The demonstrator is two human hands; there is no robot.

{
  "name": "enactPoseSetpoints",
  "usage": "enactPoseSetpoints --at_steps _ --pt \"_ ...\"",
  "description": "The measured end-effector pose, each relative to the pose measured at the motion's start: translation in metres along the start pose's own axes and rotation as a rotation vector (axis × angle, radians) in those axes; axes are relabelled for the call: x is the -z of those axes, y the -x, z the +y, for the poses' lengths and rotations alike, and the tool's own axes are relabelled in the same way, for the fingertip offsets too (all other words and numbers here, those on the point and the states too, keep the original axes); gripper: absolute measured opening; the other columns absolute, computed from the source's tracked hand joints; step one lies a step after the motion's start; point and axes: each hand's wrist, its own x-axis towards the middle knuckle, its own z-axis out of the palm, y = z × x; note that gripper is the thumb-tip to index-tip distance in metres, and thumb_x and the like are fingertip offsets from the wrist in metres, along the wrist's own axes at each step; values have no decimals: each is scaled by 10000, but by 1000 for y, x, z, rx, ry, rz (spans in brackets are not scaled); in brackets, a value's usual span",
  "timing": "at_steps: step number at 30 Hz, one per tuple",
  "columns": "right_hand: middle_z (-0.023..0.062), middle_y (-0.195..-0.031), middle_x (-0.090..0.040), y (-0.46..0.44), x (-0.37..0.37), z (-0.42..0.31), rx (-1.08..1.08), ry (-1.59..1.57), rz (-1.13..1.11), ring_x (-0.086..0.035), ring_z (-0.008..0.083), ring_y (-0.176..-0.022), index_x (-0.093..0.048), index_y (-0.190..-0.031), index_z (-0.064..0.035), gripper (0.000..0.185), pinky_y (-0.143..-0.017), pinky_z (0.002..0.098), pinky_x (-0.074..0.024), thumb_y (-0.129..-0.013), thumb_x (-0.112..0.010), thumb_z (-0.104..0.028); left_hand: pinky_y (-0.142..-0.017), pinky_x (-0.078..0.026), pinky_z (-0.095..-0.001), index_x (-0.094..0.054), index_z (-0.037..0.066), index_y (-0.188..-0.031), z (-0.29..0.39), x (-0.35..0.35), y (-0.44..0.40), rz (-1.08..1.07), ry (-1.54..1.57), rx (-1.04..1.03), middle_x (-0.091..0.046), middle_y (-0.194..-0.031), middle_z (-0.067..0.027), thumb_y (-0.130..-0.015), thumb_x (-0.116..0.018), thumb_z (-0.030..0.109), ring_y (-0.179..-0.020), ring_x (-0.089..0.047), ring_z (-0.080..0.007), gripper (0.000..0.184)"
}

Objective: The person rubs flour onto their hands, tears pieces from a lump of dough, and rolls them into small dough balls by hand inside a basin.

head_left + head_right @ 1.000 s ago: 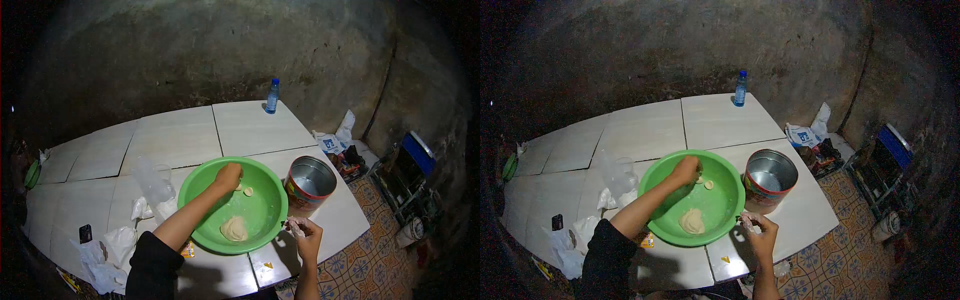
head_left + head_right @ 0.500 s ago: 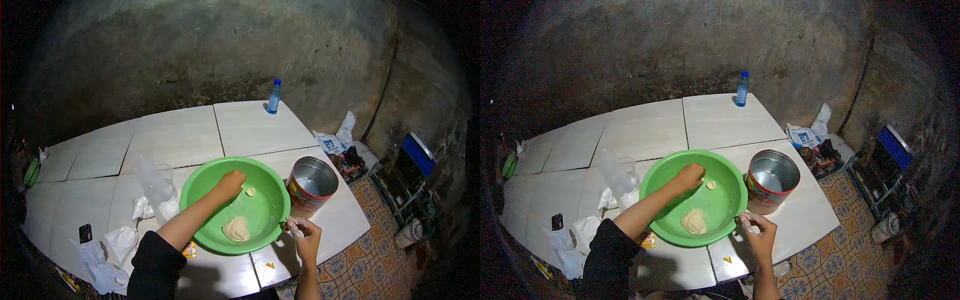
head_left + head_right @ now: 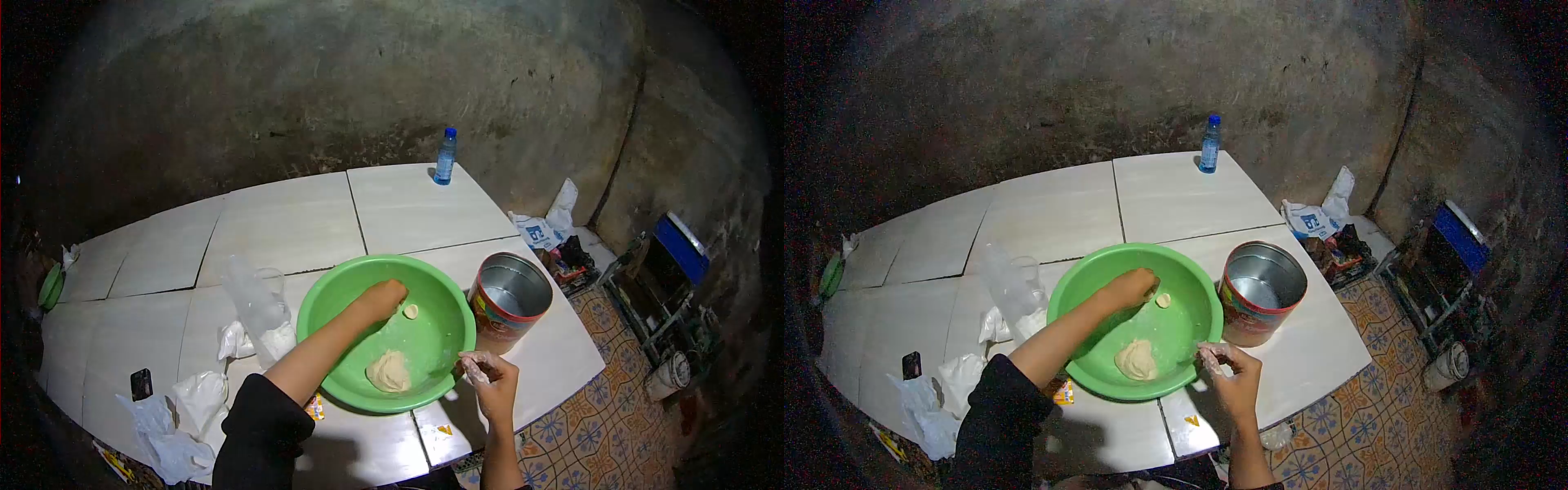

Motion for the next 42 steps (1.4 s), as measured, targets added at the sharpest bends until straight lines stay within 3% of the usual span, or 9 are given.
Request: enactPoseSetpoints --at_steps 6,9,10,12,13,18,22,32,42 --pt "66 -788 -675 -1 4 0 42 3 36 -623 115 -698 -681 -927 47 124 -651 232 -484 -848 -663 -47 -676 -510 -427 -626 -1 -753 5 12 3 22 59 92 -631 -801 -239 -694 -580 -25 -785 -642 -377 79" --pt "64 -785 -677 -3 4 -3 32 46 30 -617 108 -680 -681 -932 42 119 -612 221 -463 -858 -652 -46 -599 -514 -312 -643 -3 -850 17 38 8 110 311 161 -664 -712 -141 -697 -716 42 -624 -645 -181 176" --pt "64 -785 -677 -4 2 -4 32 45 27 -617 108 -680 -681 -932 42 119 -612 221 -463 -858 -652 -46 -599 -514 -312 -643 -3 -850 27 52 11 112 310 163 -664 -712 -141 -697 -716 42 -624 -645 -181 176" --pt "70 -777 -675 -8 -3 -8 30 -58 25 -622 118 -687 -680 -931 40 112 -610 215 -458 -864 -639 -40 -658 -524 -323 -648 -9 -924 40 71 17 93 728 417 -694 -812 -157 -683 -787 108 -789 -683 -170 302" --pt "62 -850 -682 -14 -3 -9 3 -14 -13 -630 122 -762 -676 -983 24 153 -699 251 -500 -851 -650 -49 -650 -529 -282 -643 -6 -995 36 72 19 106 793 328 -699 -866 -133 -727 -796 167 -815 -669 -114 354" --pt "80 -1076 -603 -50 -21 -29 33 -22 -183 -613 131 -866 -621 -1097 24 286 -679 239 -506 -818 -669 -16 -719 -575 -280 -634 -61 -1028 87 89 63 188 1377 410 -675 -946 -127 -819 -720 133 -848 -667 -177 297" --pt "88 -1081 -603 -75 -41 -28 180 56 -381 -622 138 -874 -614 -1157 -17 414 -712 243 -508 -761 -730 -45 -727 -578 -269 -638 -58 -1027 101 79 92 260 1548 395 -665 -958 -127 -837 -693 100 -846 -661 -176 253" --pt "105 -864 -664 -95 -68 -29 353 214 -383 -635 169 -749 -691 -995 -6 263 -661 268 -511 -748 -745 -75 -786 -563 -282 -578 -56 -1141 93 74 96 347 1719 491 -653 -995 -149 -892 -642 179 -896 -648 -174 349" --pt "112 -977 -685 -86 -70 -23 258 221 -335 -638 164 -886 -688 -1022 -1 281 -782 286 -503 -761 -745 -87 -821 -571 -285 -580 -114 -1081 92 71 101 380 1622 464 -645 -1027 -191 -878 -595 -4 -906 -667 -229 231"
